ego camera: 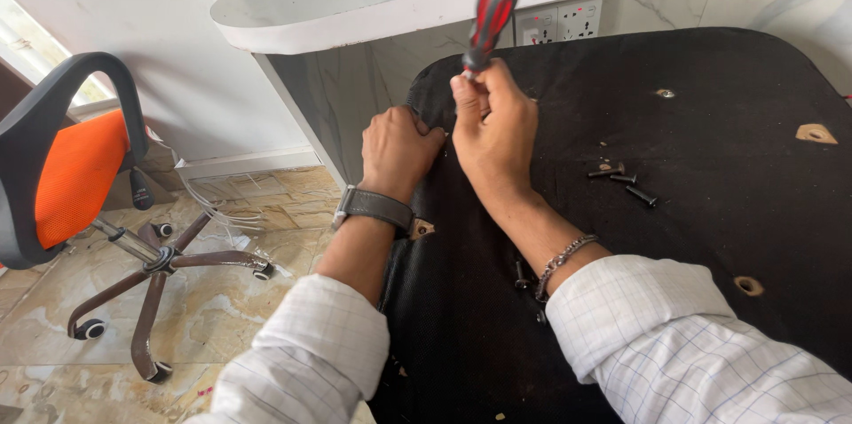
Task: The person uses a screwdriver to remove multiple screws from the underside of a black upholstered chair seat. Screws are placed on the seat surface as they are removed. The person works methodically across several screw locations.
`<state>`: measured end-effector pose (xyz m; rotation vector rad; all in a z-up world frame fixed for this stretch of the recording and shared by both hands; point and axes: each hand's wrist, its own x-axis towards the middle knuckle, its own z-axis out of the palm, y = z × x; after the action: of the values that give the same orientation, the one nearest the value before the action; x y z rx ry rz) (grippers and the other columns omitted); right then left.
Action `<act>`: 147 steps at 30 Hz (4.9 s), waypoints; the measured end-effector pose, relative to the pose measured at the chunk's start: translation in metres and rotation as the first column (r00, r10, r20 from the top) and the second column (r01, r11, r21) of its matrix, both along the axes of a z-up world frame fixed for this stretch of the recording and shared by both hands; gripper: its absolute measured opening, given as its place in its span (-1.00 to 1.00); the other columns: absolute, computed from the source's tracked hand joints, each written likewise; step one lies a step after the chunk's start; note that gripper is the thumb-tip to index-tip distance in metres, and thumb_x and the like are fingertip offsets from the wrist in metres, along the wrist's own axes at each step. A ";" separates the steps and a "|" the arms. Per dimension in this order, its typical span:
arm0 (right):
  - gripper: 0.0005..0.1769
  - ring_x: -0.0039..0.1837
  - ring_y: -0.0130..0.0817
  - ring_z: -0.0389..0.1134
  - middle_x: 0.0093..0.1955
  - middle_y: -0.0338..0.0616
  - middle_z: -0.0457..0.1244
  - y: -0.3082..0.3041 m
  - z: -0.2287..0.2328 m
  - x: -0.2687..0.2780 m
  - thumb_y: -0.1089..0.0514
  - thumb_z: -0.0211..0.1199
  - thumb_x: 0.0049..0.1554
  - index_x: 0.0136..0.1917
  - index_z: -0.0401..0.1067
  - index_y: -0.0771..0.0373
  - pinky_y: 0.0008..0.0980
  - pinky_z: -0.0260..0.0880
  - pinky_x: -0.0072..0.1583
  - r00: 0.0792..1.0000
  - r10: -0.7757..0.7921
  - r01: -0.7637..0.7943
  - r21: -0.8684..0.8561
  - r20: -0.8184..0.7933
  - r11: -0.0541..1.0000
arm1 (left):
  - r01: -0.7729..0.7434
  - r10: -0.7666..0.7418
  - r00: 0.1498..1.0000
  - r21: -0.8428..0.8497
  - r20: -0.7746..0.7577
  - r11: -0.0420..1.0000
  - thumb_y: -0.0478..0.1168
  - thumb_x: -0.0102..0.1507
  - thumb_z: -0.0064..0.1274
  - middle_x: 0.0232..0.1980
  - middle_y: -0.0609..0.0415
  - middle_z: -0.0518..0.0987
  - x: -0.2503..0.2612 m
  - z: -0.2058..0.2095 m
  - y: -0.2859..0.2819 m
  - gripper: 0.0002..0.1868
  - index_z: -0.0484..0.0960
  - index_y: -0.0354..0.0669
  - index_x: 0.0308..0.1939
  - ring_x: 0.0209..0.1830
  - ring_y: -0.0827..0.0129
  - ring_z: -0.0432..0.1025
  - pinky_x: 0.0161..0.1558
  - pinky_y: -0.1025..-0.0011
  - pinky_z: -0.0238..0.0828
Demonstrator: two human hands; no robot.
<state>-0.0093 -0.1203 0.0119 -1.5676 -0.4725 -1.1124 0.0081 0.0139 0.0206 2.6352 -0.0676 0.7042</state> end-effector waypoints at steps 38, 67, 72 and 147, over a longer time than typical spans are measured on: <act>-0.88 -0.11 -0.52 0.41 -0.11 -0.18 0.37 -0.102 0.005 -0.097 0.21 0.11 0.36 0.02 0.37 0.32 -0.52 0.48 -0.04 0.864 0.254 -0.315 -0.073 -0.434 0.946 | 0.479 -0.477 0.878 0.106 -0.043 0.871 0.43 0.19 0.07 0.38 -0.45 0.28 -0.173 -0.004 -0.072 -0.01 0.39 -0.45 0.28 0.49 -0.28 0.07 0.37 -0.26 -0.18; -0.84 0.04 -0.37 0.46 0.14 0.03 0.41 -0.160 -0.013 -0.171 0.22 0.03 0.40 0.04 0.38 0.35 -0.41 0.52 0.12 0.892 -0.079 0.025 -0.127 -0.446 0.992 | 0.515 -0.525 0.847 0.122 0.078 0.849 0.12 0.25 0.09 0.36 -0.43 0.32 -0.078 -0.030 -0.148 -0.12 0.16 -0.43 0.43 0.45 -0.22 0.21 0.39 -0.05 0.12; -0.85 0.06 -0.39 0.46 0.16 0.01 0.41 -0.161 -0.015 -0.171 0.24 0.04 0.39 0.01 0.38 0.33 -0.41 0.52 0.11 0.876 -0.102 0.044 -0.134 -0.471 0.990 | 0.412 -0.338 0.911 -0.562 0.236 0.718 -0.02 0.37 -0.08 0.21 -0.27 0.56 -0.051 -0.012 -0.129 -0.48 0.40 -0.31 0.28 0.21 -0.02 0.50 0.21 0.20 0.41; -0.75 -0.11 -0.42 0.49 -0.07 -0.10 0.42 -0.228 -0.006 -0.032 0.08 0.16 0.35 0.01 0.39 0.35 -0.44 0.51 -0.09 0.877 -0.131 0.075 -0.138 -0.461 0.988 | 0.512 -0.508 0.859 -0.097 0.067 0.853 -0.11 0.11 0.24 0.02 0.10 0.61 0.050 -0.041 -0.247 -0.77 0.77 0.07 -0.15 0.14 0.12 0.44 0.12 0.01 0.33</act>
<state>-0.0412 -0.3484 0.0054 -1.9130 -0.1259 -0.7491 0.0579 -0.2335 -0.0201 2.3352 -0.6947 0.5490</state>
